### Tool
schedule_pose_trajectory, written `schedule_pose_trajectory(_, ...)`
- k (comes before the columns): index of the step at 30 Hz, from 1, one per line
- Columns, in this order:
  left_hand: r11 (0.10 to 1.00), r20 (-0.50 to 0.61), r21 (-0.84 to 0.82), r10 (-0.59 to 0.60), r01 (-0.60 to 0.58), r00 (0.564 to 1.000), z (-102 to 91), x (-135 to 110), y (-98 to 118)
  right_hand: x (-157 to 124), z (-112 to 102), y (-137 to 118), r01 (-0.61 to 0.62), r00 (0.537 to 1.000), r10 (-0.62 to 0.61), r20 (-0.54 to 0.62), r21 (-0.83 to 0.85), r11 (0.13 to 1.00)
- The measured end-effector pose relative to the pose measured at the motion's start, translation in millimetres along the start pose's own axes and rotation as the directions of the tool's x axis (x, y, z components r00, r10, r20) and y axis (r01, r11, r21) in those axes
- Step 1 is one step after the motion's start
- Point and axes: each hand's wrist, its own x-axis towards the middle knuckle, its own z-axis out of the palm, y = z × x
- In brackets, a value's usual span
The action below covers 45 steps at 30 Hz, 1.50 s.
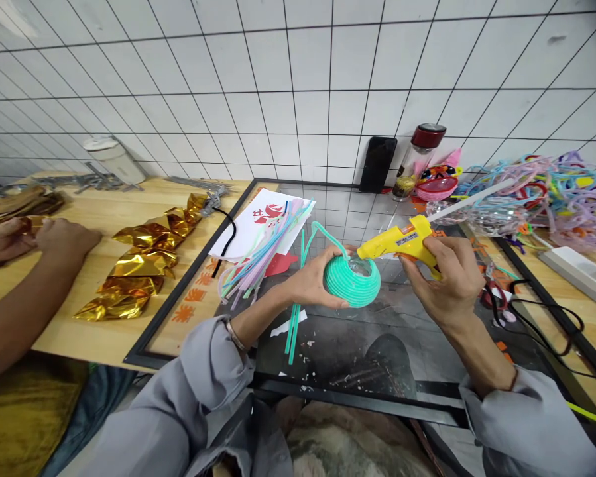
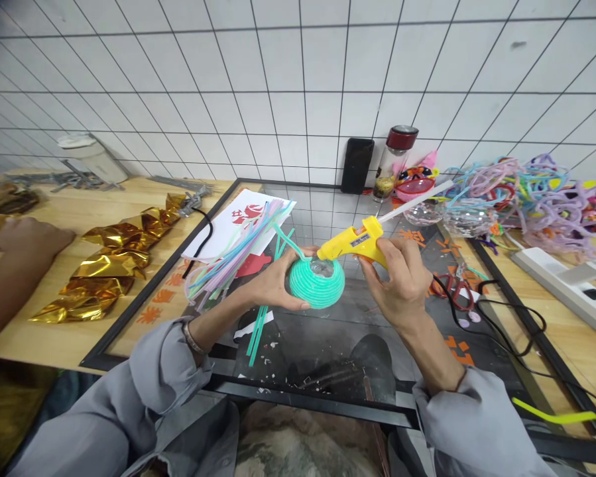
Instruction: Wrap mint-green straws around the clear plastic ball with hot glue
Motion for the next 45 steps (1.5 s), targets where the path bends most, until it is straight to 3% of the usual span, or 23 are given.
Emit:
schedule_pose_trajectory(7, 1.000, 0.003, 0.014, 0.010, -0.010, 1.000, -0.1, -1.3, -0.2, 0.3, -3.6, 3.2, -0.071, 0.996, 0.067, 0.058, 0.064, 0.995)
schedule_pose_trajectory(21, 1.000, 0.012, 0.000, 0.004, -0.004, 1.000, -0.6, -1.0, -0.6, -2.0, -1.4, 3.0, -0.049, 0.998, 0.048, 0.039, 0.043, 0.998)
schedule_pose_trajectory(38, 1.000, 0.030, -0.016, 0.016, -0.015, 0.999, -0.5, -0.7, -1.9, 1.7, -4.9, 5.2, -0.052, 0.997, 0.042, 0.069, 0.146, 0.988)
schedule_pose_trajectory(45, 1.000, 0.023, -0.017, 0.000, 0.000, 1.000, -0.5, -1.0, -0.6, -3.0, -2.5, 5.7, -0.150, 0.986, 0.141, 0.084, 0.109, 0.983)
